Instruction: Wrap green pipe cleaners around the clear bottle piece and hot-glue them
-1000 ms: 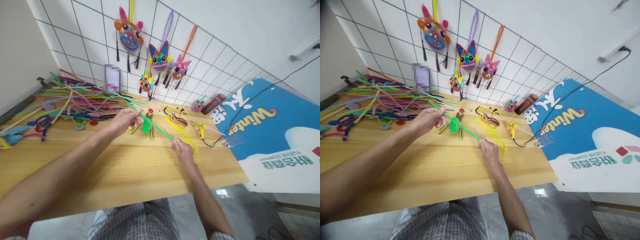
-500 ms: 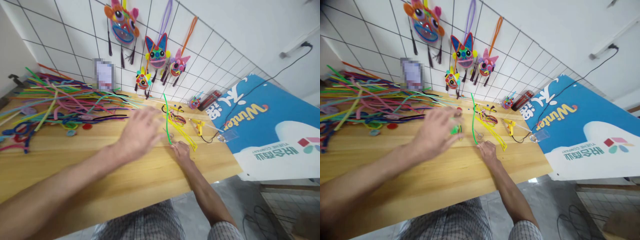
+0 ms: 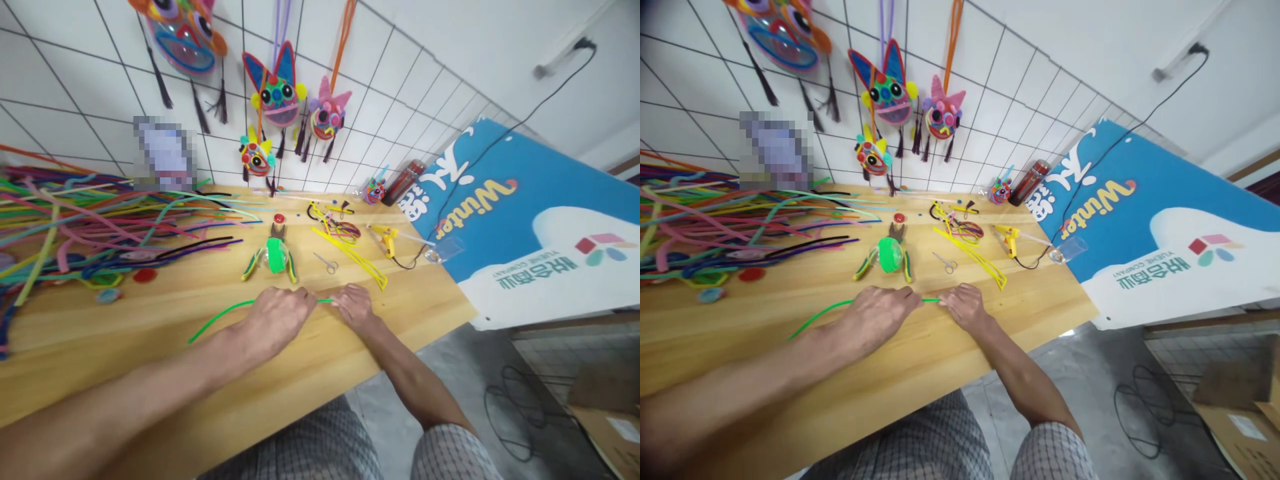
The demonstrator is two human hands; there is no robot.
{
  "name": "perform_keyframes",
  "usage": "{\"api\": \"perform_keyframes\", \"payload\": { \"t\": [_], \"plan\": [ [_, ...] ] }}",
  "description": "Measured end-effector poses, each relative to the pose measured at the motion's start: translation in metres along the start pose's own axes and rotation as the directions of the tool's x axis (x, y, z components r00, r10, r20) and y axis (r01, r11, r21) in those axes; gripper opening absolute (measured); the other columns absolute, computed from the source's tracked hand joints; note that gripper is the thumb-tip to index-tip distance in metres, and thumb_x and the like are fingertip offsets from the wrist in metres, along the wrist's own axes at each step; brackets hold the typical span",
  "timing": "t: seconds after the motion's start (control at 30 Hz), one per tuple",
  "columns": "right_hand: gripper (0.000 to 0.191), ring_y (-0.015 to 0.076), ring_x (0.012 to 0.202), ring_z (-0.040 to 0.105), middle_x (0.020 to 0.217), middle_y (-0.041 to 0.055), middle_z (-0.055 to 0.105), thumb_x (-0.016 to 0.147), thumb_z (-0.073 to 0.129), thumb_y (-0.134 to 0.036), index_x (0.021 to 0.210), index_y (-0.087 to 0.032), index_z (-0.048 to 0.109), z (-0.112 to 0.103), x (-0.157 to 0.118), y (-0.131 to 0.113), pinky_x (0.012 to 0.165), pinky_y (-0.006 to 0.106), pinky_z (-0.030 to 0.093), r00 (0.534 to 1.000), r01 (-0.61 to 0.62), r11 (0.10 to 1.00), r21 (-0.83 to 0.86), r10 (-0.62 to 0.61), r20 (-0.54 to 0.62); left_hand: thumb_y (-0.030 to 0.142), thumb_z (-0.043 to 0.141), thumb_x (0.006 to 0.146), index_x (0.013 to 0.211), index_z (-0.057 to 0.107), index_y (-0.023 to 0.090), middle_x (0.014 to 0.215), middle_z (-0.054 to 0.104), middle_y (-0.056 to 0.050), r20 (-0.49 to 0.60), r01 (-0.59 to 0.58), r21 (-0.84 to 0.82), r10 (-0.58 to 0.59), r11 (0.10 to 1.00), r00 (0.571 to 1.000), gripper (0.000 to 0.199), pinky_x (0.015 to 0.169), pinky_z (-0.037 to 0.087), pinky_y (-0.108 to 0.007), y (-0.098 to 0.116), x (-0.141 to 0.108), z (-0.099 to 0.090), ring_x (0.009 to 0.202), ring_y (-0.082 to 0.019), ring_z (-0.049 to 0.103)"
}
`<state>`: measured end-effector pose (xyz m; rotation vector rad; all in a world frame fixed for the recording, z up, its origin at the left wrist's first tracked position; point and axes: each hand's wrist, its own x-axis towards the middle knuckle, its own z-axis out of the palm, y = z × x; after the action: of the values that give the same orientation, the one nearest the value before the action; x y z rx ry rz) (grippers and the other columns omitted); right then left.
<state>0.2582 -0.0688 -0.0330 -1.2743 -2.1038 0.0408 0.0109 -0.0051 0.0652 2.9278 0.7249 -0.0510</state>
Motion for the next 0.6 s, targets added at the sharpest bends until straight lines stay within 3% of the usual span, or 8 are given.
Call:
{"api": "perform_keyframes", "payload": {
  "t": [0.13, 0.2, 0.3, 0.37, 0.43, 0.5, 0.53, 0.6],
  "plan": [
    [0.044, 0.0194, 0.061, 0.063, 0.071, 0.0062, 0.072, 0.109, 0.046, -0.049, 0.084, -0.025, 0.073, -0.003, -0.001, 0.001, 0.064, 0.036, 0.05, 0.999, -0.03, 0.998, 0.059, 0.033, -0.039, 0.002, 0.052, 0.097, 0.105, 0.074, 0.018, 0.096, 0.08, -0.01, -0.008, 0.043, 0.015, -0.043, 0.999, 0.999, 0.028, 0.057, 0.052, -0.029, -0.006, -0.006, -0.006, 0.079, -0.026, 0.079],
    [0.042, 0.0208, 0.068, 0.066, 0.076, 0.0064, 0.072, 0.108, 0.047, -0.052, 0.089, -0.025, 0.072, -0.006, -0.002, 0.003, 0.069, 0.037, 0.054, 0.983, -0.1, 0.992, 0.08, 0.111, -0.144, 0.006, 0.05, 0.1, 0.103, 0.073, 0.018, 0.092, 0.079, -0.009, -0.055, 0.027, -0.01, -0.027, 1.0, 0.998, 0.026, 0.056, 0.05, -0.026, -0.009, -0.01, -0.004, 0.077, -0.023, 0.079],
    [0.03, 0.0219, 0.084, 0.067, 0.1, 0.0094, 0.074, 0.106, 0.051, -0.045, 0.113, -0.023, 0.07, -0.011, 0.001, 0.011, 0.08, 0.038, 0.057, 0.87, -0.336, 0.941, 0.046, 0.329, -0.367, 0.015, 0.047, 0.106, 0.1, 0.072, 0.018, 0.089, 0.078, -0.007, -0.111, -0.015, -0.046, 0.01, 0.999, 0.994, 0.025, 0.056, 0.049, -0.024, -0.01, -0.015, 0.0, 0.077, -0.021, 0.078],
    [0.035, 0.022, 0.091, 0.066, 0.123, 0.0132, 0.07, 0.103, 0.056, -0.037, 0.134, -0.023, 0.063, -0.015, 0.01, 0.02, 0.089, 0.041, 0.058, 0.813, -0.46, 0.888, -0.022, 0.411, -0.414, 0.015, 0.048, 0.107, 0.099, 0.072, 0.018, 0.089, 0.078, -0.007, -0.118, -0.021, -0.049, 0.015, 0.999, 0.993, 0.025, 0.057, 0.049, -0.025, -0.008, -0.018, 0.003, 0.077, -0.021, 0.078],
    [0.052, 0.0248, 0.109, 0.066, 0.145, 0.0167, 0.06, 0.098, 0.061, -0.029, 0.15, -0.023, 0.054, -0.017, 0.024, 0.032, 0.101, 0.044, 0.057, 0.84, -0.484, 0.867, -0.12, 0.422, -0.342, 0.015, 0.049, 0.106, 0.099, 0.072, 0.019, 0.09, 0.078, -0.007, -0.125, -0.027, -0.056, 0.019, 0.998, 0.992, 0.024, 0.059, 0.051, -0.025, -0.005, -0.02, 0.006, 0.077, -0.021, 0.077],
    [0.062, 0.0287, 0.132, 0.059, 0.157, 0.0161, 0.051, 0.093, 0.065, -0.02, 0.154, -0.024, 0.053, -0.018, 0.042, 0.044, 0.111, 0.045, 0.053, 0.881, -0.465, 0.862, -0.201, 0.426, -0.206, 0.016, 0.049, 0.107, 0.098, 0.071, 0.019, 0.089, 0.077, -0.007, -0.147, -0.026, -0.08, 0.014, 0.996, 0.989, 0.024, 0.061, 0.052, -0.026, -0.001, -0.021, 0.008, 0.076, -0.022, 0.077],
    [0.061, 0.0298, 0.139, 0.056, 0.158, 0.015, 0.051, 0.091, 0.066, -0.016, 0.151, -0.024, 0.056, -0.018, 0.052, 0.051, 0.112, 0.044, 0.052, 0.889, -0.457, 0.861, -0.223, 0.437, -0.134, 0.016, 0.048, 0.107, 0.098, 0.071, 0.019, 0.09, 0.077, -0.007, -0.16, -0.026, -0.096, 0.01, 0.995, 0.987, 0.025, 0.062, 0.053, -0.027, 0.0, -0.021, 0.008, 0.076, -0.022, 0.077],
    [0.044, 0.0292, 0.132, 0.062, 0.145, 0.0137, 0.064, 0.089, 0.067, -0.012, 0.132, -0.023, 0.07, -0.019, 0.07, 0.062, 0.105, 0.042, 0.055, 0.888, -0.45, 0.866, -0.216, 0.459, -0.011, 0.014, 0.047, 0.106, 0.097, 0.071, 0.019, 0.09, 0.077, -0.007, -0.181, -0.032, -0.123, 0.009, 0.992, 0.983, 0.026, 0.064, 0.055, -0.028, 0.002, -0.023, 0.008, 0.076, -0.022, 0.076]
  ]
}}
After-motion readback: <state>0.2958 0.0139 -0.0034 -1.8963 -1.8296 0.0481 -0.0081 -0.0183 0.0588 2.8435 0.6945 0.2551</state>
